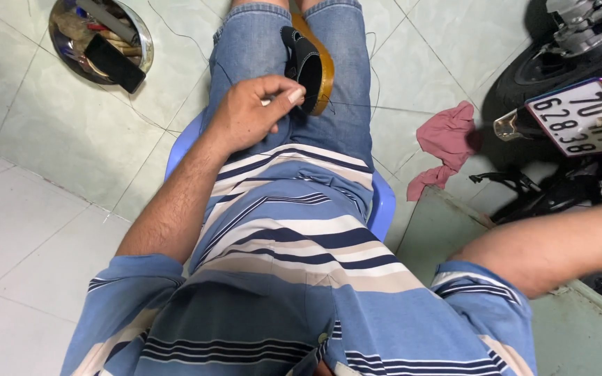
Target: The person sits on a blue plastic chair and sews the sole of a black slip-on shoe using a needle and thread. They repeatedly push the needle through the shoe's edge and pull the thread to secure the sole, working on the shoe held in their lap.
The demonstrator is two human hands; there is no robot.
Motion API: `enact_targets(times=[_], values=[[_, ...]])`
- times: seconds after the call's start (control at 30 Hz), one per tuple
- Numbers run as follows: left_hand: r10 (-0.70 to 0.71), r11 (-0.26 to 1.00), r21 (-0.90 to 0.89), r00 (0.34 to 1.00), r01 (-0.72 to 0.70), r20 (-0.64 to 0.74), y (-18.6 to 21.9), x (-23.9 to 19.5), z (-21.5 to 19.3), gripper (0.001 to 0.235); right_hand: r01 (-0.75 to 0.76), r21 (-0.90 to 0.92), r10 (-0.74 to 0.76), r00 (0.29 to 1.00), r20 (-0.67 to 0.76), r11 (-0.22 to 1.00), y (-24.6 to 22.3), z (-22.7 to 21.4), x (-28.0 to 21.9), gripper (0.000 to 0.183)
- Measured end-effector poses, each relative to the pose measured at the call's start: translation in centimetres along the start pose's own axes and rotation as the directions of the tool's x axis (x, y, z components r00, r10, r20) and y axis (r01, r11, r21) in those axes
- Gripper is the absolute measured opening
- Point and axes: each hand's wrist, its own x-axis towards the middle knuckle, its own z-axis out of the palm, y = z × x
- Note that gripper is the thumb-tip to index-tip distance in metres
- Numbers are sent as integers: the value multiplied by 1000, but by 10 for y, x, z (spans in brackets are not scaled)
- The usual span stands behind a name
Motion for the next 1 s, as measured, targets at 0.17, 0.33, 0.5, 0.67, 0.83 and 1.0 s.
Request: enact_targets(times=[0.17,0.33,0.5,0.67,0.83,1.0], values=[[101,992,65,993,-105,59,-3,-4,2,17,-102,-479,9,981,-193,872,12,11,6,22],[170,953,231,977,-196,127,3,-8,1,22,-254,-792,-66,936,-346,555,34,30,17,30],[162,948,251,976,-195,145,7,-9,1,23,-154,-918,12,987,-160,367,15,72,20,14],[133,952,255,979,-170,157,8,-9,4,23,-6,-904,-110,992,-59,427,6,81,36,8],[137,945,275,977,-178,162,7,-6,5,23,53,-831,-196,978,-69,554,17,71,50,7],[146,953,239,975,-184,167,5,-9,4,22,3,-761,-152,980,-126,648,28,52,36,8]])
